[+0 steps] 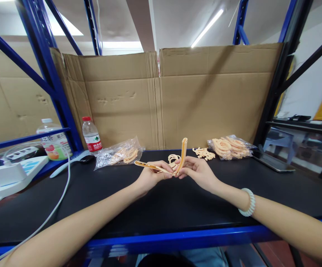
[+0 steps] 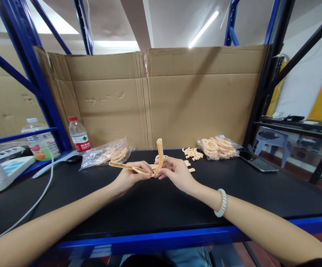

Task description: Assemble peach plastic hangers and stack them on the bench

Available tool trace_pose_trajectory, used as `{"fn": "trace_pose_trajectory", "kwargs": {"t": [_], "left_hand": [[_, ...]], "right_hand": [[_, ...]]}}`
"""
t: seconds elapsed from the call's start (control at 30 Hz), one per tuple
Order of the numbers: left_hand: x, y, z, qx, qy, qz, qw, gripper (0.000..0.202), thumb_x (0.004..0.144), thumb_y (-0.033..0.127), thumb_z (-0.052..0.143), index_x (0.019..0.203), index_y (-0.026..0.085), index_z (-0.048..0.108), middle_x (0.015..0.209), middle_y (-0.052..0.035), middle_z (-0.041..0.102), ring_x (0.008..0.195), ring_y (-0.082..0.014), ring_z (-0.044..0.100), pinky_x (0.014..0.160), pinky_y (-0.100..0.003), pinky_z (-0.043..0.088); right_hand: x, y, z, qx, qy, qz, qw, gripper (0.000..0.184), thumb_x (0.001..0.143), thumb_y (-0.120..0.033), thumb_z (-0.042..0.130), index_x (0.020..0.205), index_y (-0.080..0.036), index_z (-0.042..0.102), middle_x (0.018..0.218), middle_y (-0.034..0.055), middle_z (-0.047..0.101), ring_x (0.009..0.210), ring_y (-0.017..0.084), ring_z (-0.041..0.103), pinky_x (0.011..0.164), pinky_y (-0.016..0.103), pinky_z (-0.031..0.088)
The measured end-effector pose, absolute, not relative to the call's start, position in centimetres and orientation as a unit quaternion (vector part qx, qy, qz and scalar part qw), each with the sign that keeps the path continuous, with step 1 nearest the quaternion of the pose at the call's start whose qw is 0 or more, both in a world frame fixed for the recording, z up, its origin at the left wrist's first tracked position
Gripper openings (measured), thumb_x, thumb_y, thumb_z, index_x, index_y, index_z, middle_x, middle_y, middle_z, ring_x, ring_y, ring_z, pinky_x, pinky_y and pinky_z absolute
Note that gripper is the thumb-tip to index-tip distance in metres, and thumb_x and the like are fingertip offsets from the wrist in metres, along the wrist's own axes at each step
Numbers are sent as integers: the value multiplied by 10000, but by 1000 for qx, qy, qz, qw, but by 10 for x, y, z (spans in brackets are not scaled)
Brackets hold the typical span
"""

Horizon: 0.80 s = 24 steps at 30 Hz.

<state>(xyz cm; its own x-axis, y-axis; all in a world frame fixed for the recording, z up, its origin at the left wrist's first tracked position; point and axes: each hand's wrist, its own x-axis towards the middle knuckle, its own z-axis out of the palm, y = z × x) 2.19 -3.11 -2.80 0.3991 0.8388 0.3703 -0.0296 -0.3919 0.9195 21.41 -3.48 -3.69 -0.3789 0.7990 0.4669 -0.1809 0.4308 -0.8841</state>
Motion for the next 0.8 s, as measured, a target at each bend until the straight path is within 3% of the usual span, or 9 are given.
{"fn": "trace_pose_trajectory", "kwargs": {"t": [0.43,0.8], "left_hand": [[21,-32,-26,696,285,451,481,98,611,183,764,674,156,694,722,-38,681,745,-184,632,725,-297,469],[25,-35,-28,680,269,460,503,112,604,179,768,680,150,692,709,-28,677,720,-177,631,720,-302,484]], "right_hand": [[211,-39,-37,-232,-673,482,511,294,764,-283,660,1027,-166,602,826,48,698,728,181,695,683,340,600],[210,-41,-37,-223,-681,476,510,274,791,-289,636,1041,-193,579,859,35,674,749,160,678,672,310,583]]}}
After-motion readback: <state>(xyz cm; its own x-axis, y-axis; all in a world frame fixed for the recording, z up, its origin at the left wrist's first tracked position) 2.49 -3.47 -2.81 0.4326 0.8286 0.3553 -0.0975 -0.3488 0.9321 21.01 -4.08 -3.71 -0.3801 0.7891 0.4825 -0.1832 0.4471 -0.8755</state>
